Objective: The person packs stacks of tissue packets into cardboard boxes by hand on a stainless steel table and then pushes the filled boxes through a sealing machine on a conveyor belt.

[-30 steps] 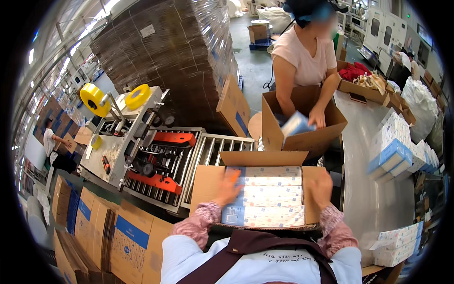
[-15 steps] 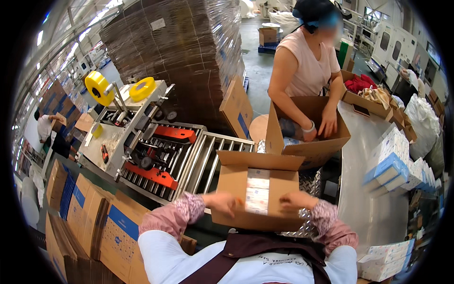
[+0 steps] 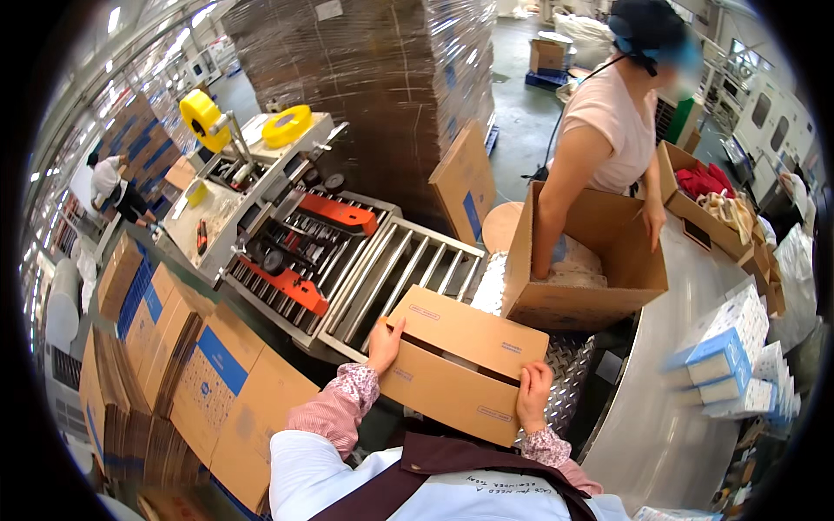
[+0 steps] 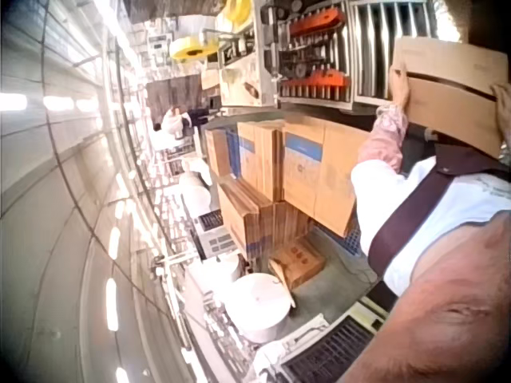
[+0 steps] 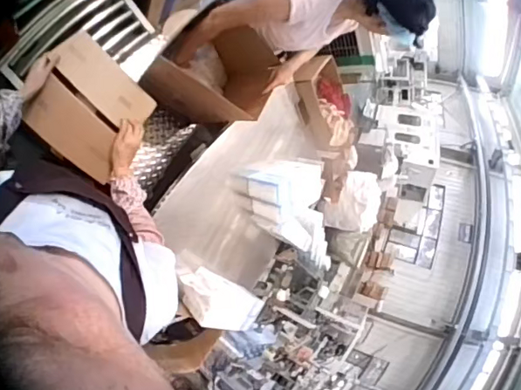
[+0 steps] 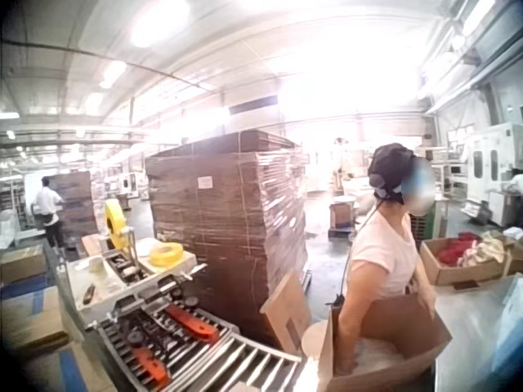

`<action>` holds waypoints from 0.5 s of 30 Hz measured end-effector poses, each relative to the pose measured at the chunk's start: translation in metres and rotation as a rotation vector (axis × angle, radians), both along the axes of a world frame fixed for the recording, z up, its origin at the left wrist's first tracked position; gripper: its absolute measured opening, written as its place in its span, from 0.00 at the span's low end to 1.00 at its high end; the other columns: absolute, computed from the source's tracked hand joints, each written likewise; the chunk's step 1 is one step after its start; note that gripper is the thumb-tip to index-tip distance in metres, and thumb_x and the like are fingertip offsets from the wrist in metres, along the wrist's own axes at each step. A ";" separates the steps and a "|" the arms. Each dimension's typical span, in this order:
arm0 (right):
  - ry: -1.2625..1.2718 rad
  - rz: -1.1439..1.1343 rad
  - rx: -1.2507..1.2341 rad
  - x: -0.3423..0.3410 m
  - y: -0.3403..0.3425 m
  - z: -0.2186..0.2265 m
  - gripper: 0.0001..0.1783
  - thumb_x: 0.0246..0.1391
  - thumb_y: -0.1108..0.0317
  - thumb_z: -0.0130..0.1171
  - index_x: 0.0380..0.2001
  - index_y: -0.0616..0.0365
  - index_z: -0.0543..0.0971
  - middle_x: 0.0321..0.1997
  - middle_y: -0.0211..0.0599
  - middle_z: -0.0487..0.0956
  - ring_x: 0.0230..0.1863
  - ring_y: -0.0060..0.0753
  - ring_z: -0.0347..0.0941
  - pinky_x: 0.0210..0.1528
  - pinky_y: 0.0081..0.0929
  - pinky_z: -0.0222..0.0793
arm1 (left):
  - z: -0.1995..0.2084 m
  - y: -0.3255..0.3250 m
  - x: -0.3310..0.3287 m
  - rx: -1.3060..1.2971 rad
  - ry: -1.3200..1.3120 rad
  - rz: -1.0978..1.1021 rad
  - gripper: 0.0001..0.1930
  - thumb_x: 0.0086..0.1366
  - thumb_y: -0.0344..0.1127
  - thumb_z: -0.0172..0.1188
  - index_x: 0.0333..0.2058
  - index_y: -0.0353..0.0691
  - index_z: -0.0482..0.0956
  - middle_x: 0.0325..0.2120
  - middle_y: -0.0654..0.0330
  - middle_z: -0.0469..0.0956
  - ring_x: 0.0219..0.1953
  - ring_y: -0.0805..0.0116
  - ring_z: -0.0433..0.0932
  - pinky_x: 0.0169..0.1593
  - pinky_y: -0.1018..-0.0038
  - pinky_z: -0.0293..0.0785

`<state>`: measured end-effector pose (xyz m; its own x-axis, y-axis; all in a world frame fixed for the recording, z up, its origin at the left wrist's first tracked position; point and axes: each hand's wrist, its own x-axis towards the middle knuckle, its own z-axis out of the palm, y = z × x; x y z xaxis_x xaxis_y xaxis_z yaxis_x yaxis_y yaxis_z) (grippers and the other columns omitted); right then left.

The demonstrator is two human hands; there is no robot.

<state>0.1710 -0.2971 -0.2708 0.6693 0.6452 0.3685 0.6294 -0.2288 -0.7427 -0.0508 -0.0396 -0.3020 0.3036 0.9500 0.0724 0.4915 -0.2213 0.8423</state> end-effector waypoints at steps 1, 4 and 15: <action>-0.003 -0.077 0.006 -0.003 0.003 -0.006 0.17 0.56 0.70 0.52 0.48 0.65 0.71 0.47 0.50 0.71 0.48 0.48 0.68 0.53 0.36 0.61 | -0.003 0.003 0.001 -0.070 -0.021 0.083 0.20 0.64 0.46 0.53 0.33 0.29 0.74 0.26 0.45 0.78 0.30 0.55 0.78 0.32 0.66 0.71; 0.640 -0.214 0.058 -0.012 -0.001 -0.032 0.22 0.59 0.67 0.50 0.53 0.66 0.66 0.50 0.50 0.71 0.51 0.43 0.67 0.55 0.34 0.60 | 0.004 0.018 0.016 -0.052 0.050 0.100 0.18 0.65 0.45 0.49 0.29 0.32 0.74 0.22 0.44 0.75 0.27 0.49 0.76 0.30 0.64 0.70; 0.548 -0.179 0.114 -0.063 0.216 -0.083 0.24 0.64 0.61 0.43 0.52 0.74 0.63 0.52 0.55 0.69 0.51 0.46 0.66 0.54 0.35 0.59 | 0.028 0.257 -0.014 0.368 0.235 0.010 0.15 0.62 0.44 0.53 0.28 0.36 0.77 0.24 0.48 0.76 0.28 0.49 0.75 0.30 0.60 0.69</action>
